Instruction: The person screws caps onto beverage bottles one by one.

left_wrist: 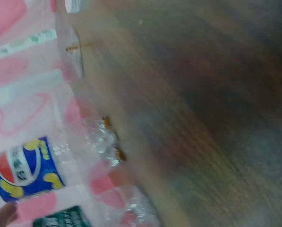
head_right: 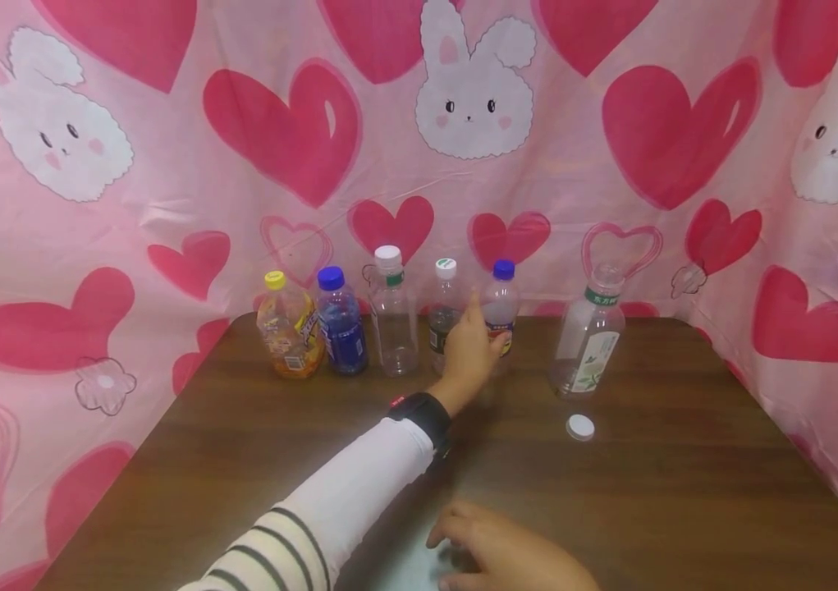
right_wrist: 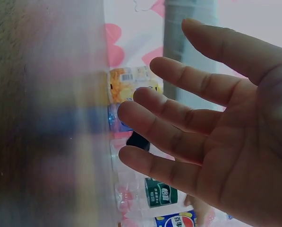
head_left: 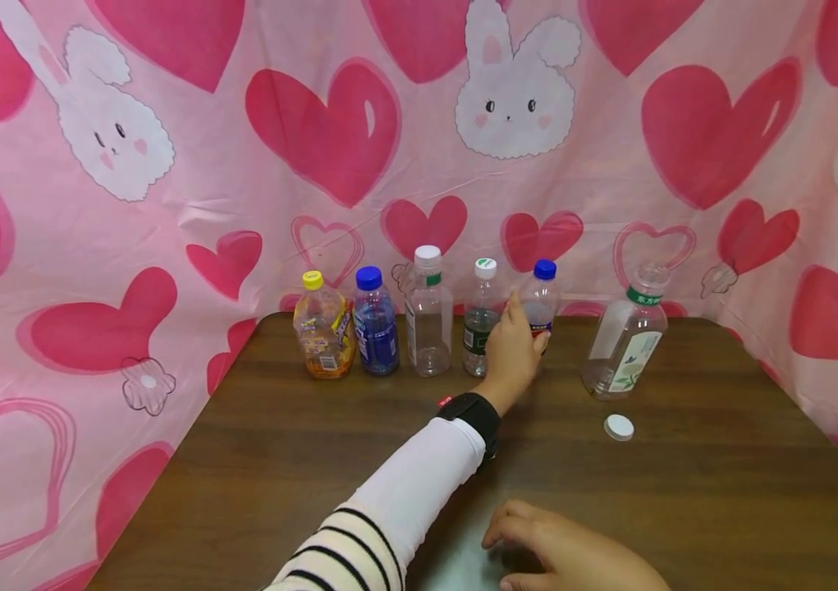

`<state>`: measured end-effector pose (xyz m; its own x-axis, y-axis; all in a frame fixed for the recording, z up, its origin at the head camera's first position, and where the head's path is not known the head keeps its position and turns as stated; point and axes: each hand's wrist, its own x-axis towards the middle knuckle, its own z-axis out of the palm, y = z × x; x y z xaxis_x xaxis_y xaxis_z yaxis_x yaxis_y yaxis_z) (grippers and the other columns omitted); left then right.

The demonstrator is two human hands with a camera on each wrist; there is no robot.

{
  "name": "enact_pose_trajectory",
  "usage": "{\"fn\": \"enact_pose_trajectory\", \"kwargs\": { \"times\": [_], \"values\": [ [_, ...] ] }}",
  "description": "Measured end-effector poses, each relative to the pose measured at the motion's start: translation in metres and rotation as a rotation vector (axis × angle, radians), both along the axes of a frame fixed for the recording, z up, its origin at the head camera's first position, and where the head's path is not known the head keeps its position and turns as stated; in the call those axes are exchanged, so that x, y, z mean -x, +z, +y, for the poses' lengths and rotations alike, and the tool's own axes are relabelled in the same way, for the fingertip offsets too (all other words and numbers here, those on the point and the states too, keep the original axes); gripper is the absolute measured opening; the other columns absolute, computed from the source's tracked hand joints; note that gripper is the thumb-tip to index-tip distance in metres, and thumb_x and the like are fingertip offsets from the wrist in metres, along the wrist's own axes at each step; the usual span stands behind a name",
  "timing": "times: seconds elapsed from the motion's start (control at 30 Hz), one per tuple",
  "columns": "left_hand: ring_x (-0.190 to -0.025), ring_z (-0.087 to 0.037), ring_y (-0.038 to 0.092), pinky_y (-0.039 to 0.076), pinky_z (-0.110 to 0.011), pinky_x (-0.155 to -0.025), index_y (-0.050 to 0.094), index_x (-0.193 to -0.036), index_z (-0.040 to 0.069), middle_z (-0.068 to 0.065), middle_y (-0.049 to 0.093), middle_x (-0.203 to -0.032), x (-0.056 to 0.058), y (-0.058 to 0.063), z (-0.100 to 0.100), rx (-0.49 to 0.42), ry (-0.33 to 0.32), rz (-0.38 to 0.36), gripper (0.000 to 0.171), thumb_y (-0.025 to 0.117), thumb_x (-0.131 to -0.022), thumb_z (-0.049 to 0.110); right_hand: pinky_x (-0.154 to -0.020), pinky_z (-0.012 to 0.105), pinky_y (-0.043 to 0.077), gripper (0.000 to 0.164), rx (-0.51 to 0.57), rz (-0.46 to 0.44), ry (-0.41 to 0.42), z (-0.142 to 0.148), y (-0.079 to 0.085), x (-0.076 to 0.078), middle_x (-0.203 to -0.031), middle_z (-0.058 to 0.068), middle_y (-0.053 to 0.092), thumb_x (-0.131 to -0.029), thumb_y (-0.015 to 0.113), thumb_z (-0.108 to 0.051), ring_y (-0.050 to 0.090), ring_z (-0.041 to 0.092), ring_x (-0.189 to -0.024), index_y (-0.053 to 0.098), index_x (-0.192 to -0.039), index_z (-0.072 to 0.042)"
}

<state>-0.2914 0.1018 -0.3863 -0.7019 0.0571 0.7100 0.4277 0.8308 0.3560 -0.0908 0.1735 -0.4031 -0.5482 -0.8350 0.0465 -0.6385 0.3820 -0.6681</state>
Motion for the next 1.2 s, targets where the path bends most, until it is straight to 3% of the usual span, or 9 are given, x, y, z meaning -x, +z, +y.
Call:
{"fn": "enact_pose_trajectory", "kwargs": {
  "times": [0.1, 0.17, 0.27, 0.33, 0.43, 0.6, 0.73, 0.83, 1.2],
  "values": [
    [-0.093, -0.022, 0.061, 0.052, -0.030, -0.082, 0.053, -0.121, 0.001, -0.010, 0.061, -0.107, -0.010, 0.002, -0.001, 0.016, -0.009, 0.215, 0.059, 0.080, -0.080, 0.034, -0.082, 0.023, 0.051, 0.028, 0.030, 0.058, 0.038, 0.000, -0.003, 0.001, -0.108, -0.004, 0.056, -0.094, 0.067, -0.026, 0.055, 0.006, -0.097, 0.061, -0.117, -0.011],
    [-0.093, -0.021, 0.056, 0.049, -0.028, -0.083, 0.056, -0.111, 0.003, -0.008, 0.057, -0.103, -0.017, 0.006, 0.000, 0.023, -0.061, 0.337, 0.047, 0.079, -0.080, 0.030, -0.081, 0.023, 0.051, 0.027, 0.050, 0.084, 0.061, 0.001, -0.006, 0.002, -0.108, -0.004, 0.056, -0.094, 0.067, -0.023, 0.055, 0.006, -0.097, 0.061, -0.116, -0.010],
    [-0.092, -0.019, 0.053, 0.045, -0.026, -0.082, 0.056, -0.106, 0.005, -0.005, 0.056, -0.100, -0.026, 0.013, 0.008, 0.036, -0.213, 0.385, 0.039, 0.077, -0.081, 0.025, -0.080, 0.021, 0.051, 0.026, 0.088, 0.125, 0.090, -0.001, -0.010, 0.005, -0.107, -0.002, 0.057, -0.094, 0.067, -0.023, 0.055, 0.006, -0.097, 0.062, -0.115, -0.009],
    [-0.094, -0.017, 0.053, 0.044, -0.022, -0.084, 0.057, -0.108, 0.005, -0.004, 0.057, -0.101, -0.031, 0.016, 0.016, 0.053, -0.314, 0.317, 0.040, 0.077, -0.081, 0.026, -0.077, 0.019, 0.050, 0.026, 0.125, 0.162, 0.098, -0.002, -0.015, 0.006, -0.107, -0.001, 0.057, -0.093, 0.067, -0.024, 0.056, 0.004, -0.094, 0.063, -0.113, -0.008],
    [-0.102, -0.015, 0.052, 0.040, -0.018, -0.091, 0.055, -0.118, 0.006, -0.004, 0.057, -0.109, -0.033, 0.017, 0.029, 0.067, -0.414, 0.102, 0.050, 0.078, -0.082, 0.031, -0.072, 0.014, 0.048, 0.027, 0.181, 0.220, 0.084, -0.003, -0.021, 0.007, -0.104, 0.000, 0.057, -0.087, 0.071, -0.025, 0.054, 0.001, -0.089, 0.065, -0.108, -0.009],
    [-0.125, -0.013, 0.046, 0.037, -0.021, -0.104, 0.041, -0.140, 0.007, -0.003, 0.051, -0.134, -0.024, 0.013, 0.051, 0.020, -0.457, -0.275, 0.077, 0.077, -0.082, 0.041, -0.068, 0.007, 0.042, 0.027, 0.200, 0.299, 0.102, 0.001, -0.030, 0.010, -0.098, -0.001, 0.058, -0.084, 0.073, -0.024, 0.052, -0.004, -0.085, 0.065, -0.105, -0.009],
    [-0.136, -0.016, 0.038, 0.039, -0.030, -0.107, 0.027, -0.150, 0.007, -0.005, 0.041, -0.147, -0.014, 0.012, 0.063, -0.113, -0.499, -0.479, 0.095, 0.078, -0.080, 0.045, -0.071, 0.005, 0.041, 0.024, 0.189, 0.348, 0.193, 0.004, -0.033, 0.016, -0.097, 0.004, 0.058, -0.085, 0.070, -0.015, 0.054, -0.003, -0.083, 0.063, -0.106, -0.006],
    [-0.137, -0.017, 0.037, 0.040, -0.032, -0.106, 0.022, -0.153, 0.008, -0.005, 0.039, -0.149, -0.008, 0.014, 0.069, -0.167, -0.515, -0.532, 0.104, 0.081, -0.076, 0.047, -0.072, 0.006, 0.042, 0.021, 0.162, 0.333, 0.223, 0.006, -0.033, 0.016, -0.095, 0.002, 0.058, -0.087, 0.068, -0.010, 0.054, -0.001, -0.083, 0.063, -0.107, -0.006],
    [-0.135, -0.015, 0.040, 0.041, -0.032, -0.105, 0.019, -0.155, 0.012, -0.002, 0.041, -0.149, 0.002, 0.023, 0.081, -0.220, -0.516, -0.644, 0.108, 0.085, -0.074, 0.041, -0.074, 0.011, 0.045, 0.016, 0.151, 0.284, 0.160, 0.014, -0.034, 0.010, -0.097, -0.003, 0.059, -0.092, 0.065, -0.008, 0.053, 0.000, -0.093, 0.063, -0.107, -0.011]
  ]
}}
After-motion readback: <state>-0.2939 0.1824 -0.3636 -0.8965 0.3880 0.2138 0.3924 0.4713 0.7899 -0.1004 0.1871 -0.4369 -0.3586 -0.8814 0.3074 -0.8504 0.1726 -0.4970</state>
